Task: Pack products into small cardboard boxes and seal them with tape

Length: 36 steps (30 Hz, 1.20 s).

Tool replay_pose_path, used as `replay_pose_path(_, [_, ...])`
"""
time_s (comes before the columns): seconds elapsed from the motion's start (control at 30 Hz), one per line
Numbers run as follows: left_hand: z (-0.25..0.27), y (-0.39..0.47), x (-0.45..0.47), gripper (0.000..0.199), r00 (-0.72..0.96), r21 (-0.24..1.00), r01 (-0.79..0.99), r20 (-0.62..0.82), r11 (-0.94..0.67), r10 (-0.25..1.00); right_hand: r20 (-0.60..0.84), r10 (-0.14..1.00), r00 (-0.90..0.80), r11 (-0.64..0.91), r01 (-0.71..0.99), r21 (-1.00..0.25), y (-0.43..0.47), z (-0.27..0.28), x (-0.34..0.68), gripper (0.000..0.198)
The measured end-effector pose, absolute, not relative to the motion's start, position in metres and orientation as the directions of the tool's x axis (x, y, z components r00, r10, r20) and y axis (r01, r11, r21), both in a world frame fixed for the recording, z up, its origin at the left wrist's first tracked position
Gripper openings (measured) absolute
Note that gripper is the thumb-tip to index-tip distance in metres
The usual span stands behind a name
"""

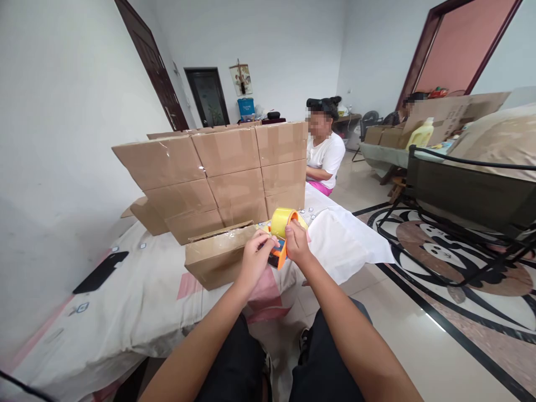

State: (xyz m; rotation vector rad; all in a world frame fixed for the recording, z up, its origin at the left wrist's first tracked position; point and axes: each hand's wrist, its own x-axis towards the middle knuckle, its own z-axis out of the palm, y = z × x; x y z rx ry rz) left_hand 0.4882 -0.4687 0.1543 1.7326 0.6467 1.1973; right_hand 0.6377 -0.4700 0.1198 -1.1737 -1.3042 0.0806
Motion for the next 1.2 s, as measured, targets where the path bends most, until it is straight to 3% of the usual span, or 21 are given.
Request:
replay_pose_path(0.17, [0.164, -0.482, 0.488, 0.027, 0.385, 0.907, -0.116, 0.416, -0.404, 0.824, 0.861, 0.479, 0.173, 0.558, 0.696, -0.451, -0.478, 0.12, 0.648, 0.055])
replay_pose_path(0.27, [0.17, -0.485, 0.486, 0.026, 0.408, 0.93, -0.129, 0.366, -0.344, 0.837, 0.881, 0.466, 0.084, 0.576, 0.727, -0.374, -0.482, 0.118, 0.653, 0.055])
replay_pose_path(0.4, [0.169, -0.486, 0.486, 0.029, 0.495, 0.955, -0.079, 0.285, -0.285, 0.82, 0.89, 0.448, 0.088, 0.564, 0.744, -0.358, -0.484, 0.117, 0.659, 0.054])
replay_pose_path(0.73, [0.165, -0.486, 0.49, 0.031, 0.555, 0.964, -0.068, 0.25, -0.257, 0.793, 0.898, 0.432, 0.083, 0.528, 0.784, -0.327, -0.489, 0.114, 0.667, 0.048])
replay_pose_path(1.2, [0.162, -0.485, 0.493, 0.034, 0.588, 0.981, -0.079, 0.19, -0.178, 0.786, 0.873, 0.436, 0.216, 0.548, 0.707, -0.448, -0.485, 0.109, 0.663, 0.04])
